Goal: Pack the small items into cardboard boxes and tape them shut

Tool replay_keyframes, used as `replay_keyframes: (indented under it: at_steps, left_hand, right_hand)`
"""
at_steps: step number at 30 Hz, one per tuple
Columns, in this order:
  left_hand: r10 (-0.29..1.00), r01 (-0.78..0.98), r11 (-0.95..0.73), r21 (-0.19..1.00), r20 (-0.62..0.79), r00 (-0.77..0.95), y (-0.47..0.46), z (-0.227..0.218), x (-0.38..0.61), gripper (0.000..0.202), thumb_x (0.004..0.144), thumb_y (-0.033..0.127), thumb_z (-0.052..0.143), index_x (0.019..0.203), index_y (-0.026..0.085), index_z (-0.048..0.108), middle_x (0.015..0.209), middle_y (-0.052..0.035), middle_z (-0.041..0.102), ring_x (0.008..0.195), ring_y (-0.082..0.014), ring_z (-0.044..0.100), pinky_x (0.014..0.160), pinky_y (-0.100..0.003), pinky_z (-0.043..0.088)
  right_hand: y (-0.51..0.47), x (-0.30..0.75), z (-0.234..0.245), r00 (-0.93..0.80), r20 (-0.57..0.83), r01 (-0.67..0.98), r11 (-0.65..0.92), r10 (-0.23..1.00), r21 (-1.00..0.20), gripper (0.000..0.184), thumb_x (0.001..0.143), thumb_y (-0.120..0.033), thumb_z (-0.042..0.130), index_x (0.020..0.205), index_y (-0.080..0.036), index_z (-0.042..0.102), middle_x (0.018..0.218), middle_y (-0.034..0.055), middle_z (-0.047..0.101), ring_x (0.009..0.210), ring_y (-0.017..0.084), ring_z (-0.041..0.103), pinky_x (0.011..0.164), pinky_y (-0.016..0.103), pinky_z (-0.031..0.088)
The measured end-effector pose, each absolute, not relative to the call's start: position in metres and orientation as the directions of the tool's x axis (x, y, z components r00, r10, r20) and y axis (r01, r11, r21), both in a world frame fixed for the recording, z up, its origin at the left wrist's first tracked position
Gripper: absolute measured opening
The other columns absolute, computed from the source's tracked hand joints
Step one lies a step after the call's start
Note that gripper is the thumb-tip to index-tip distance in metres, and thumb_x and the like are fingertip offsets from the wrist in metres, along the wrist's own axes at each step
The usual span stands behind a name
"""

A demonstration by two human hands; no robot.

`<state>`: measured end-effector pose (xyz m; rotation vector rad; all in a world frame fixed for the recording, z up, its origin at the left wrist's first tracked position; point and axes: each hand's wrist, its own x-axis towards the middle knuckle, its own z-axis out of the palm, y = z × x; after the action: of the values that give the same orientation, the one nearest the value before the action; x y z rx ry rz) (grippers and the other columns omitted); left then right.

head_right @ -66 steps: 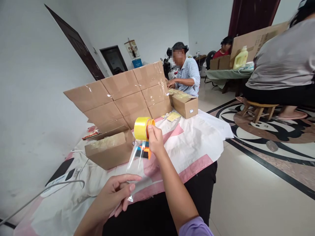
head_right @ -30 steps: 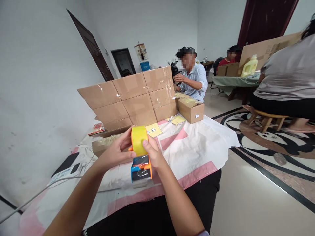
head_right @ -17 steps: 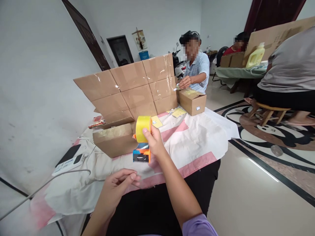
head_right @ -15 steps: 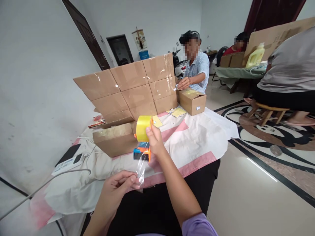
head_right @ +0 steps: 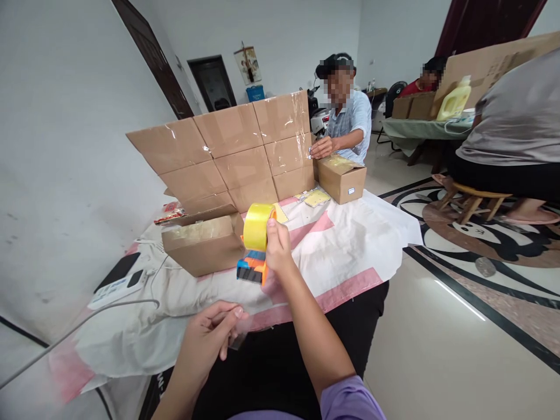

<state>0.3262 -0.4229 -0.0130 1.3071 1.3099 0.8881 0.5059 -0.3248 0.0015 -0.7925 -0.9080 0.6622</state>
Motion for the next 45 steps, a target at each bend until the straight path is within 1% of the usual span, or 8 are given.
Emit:
replay_keyframes:
  at_steps: [3, 9, 14, 18, 24, 31, 40, 45]
  left_hand:
    - [0.981, 0.234, 0.108, 0.966, -0.141, 0.131, -0.422, -0.014, 0.330, 0.042, 0.074, 0.057, 0.077, 0.077, 0.016, 0.072, 0.051, 0.0024, 0.058, 0.038, -0.0046, 0.038, 0.035, -0.015, 0.029]
    - [0.982, 0.247, 0.098, 0.964, -0.134, 0.136, -0.415, -0.022, 0.331, 0.040, 0.073, 0.055, 0.075, 0.079, 0.016, 0.072, 0.078, -0.0069, 0.076, 0.041, -0.0056, 0.039, 0.032, -0.016, 0.030]
    - [0.971, 0.261, 0.070, 0.963, -0.126, 0.202, -0.413, -0.023, 0.326, 0.043, 0.073, 0.057, 0.073, 0.081, 0.015, 0.071, 0.078, -0.0084, 0.077, 0.037, -0.0048, 0.038, 0.031, -0.016, 0.030]
    - [0.985, 0.278, 0.081, 0.957, -0.120, 0.126, -0.422, -0.014, 0.318, 0.039, 0.074, 0.054, 0.073, 0.078, 0.016, 0.072, 0.074, -0.0066, 0.076, 0.041, -0.0059, 0.041, 0.033, -0.015, 0.031]
    - [0.987, 0.362, 0.088, 0.928, -0.131, 0.094, -0.433, 0.000, 0.302, 0.041, 0.074, 0.056, 0.072, 0.079, 0.016, 0.074, 0.075, -0.0058, 0.077, 0.038, -0.0055, 0.038, 0.032, -0.016, 0.029]
    - [1.000, 0.300, -0.003, 0.954, 0.010, -0.019, -0.433, -0.012, 0.306, 0.033, 0.074, 0.047, 0.075, 0.060, 0.017, 0.068, 0.057, -0.0027, 0.070, 0.052, -0.0131, 0.058, 0.052, -0.021, 0.043]
    - [0.988, 0.304, -0.075, 0.950, 0.111, -0.103, -0.420, -0.034, 0.308, 0.038, 0.073, 0.048, 0.076, 0.057, 0.018, 0.060, 0.049, -0.0002, 0.062, 0.046, -0.0104, 0.051, 0.046, -0.019, 0.039]
    - [0.986, 0.296, -0.069, 0.953, 0.110, -0.126, -0.424, -0.037, 0.309, 0.039, 0.075, 0.049, 0.076, 0.060, 0.019, 0.057, 0.040, 0.0082, 0.039, 0.040, -0.0076, 0.037, 0.043, -0.019, 0.033]
  right_hand:
    - [-0.325, 0.506, 0.002, 0.466, 0.426, -0.152, 0.545, 0.775, -0.825, 0.055, 0.093, -0.070, 0.048, 0.064, -0.023, 0.042, 0.060, -0.0032, 0.043, 0.054, 0.012, 0.038, 0.051, 0.027, 0.035]
    - [-0.332, 0.501, 0.010, 0.443, 0.371, -0.196, 0.492, 0.816, -0.848, 0.055, 0.092, -0.071, 0.049, 0.066, -0.023, 0.048, 0.063, -0.0013, 0.048, 0.058, 0.014, 0.045, 0.054, 0.027, 0.041]
    - [-0.339, 0.496, 0.016, 0.415, 0.373, -0.149, 0.467, 0.830, -0.872, 0.054, 0.093, -0.069, 0.049, 0.066, -0.023, 0.043, 0.064, -0.0017, 0.046, 0.059, 0.014, 0.044, 0.053, 0.026, 0.039]
    - [-0.334, 0.503, 0.010, 0.388, 0.518, 0.041, 0.547, 0.762, -0.836, 0.054, 0.101, -0.065, 0.034, 0.066, -0.024, 0.036, 0.060, -0.0023, 0.039, 0.054, 0.013, 0.038, 0.051, 0.028, 0.031]
    - [-0.330, 0.509, 0.002, 0.192, 0.792, 0.434, 0.674, 0.579, -0.598, 0.050, 0.104, -0.056, 0.028, 0.066, -0.025, 0.030, 0.055, -0.0032, 0.035, 0.049, 0.013, 0.035, 0.054, 0.031, 0.024]
    - [-0.340, 0.482, 0.008, 0.290, 0.683, 0.164, 0.668, 0.671, -0.726, 0.051, 0.105, -0.055, 0.029, 0.065, -0.024, 0.031, 0.058, -0.0027, 0.037, 0.052, 0.013, 0.036, 0.053, 0.029, 0.028]
    - [-0.340, 0.470, 0.008, 0.394, 0.538, -0.046, 0.600, 0.746, -0.799, 0.055, 0.101, -0.065, 0.036, 0.064, -0.023, 0.038, 0.059, -0.0024, 0.043, 0.053, 0.013, 0.037, 0.051, 0.028, 0.033]
    - [-0.340, 0.468, 0.009, 0.420, 0.427, -0.164, 0.529, 0.801, -0.832, 0.058, 0.095, -0.072, 0.040, 0.066, -0.023, 0.049, 0.062, 0.0001, 0.052, 0.058, 0.016, 0.050, 0.054, 0.028, 0.041]
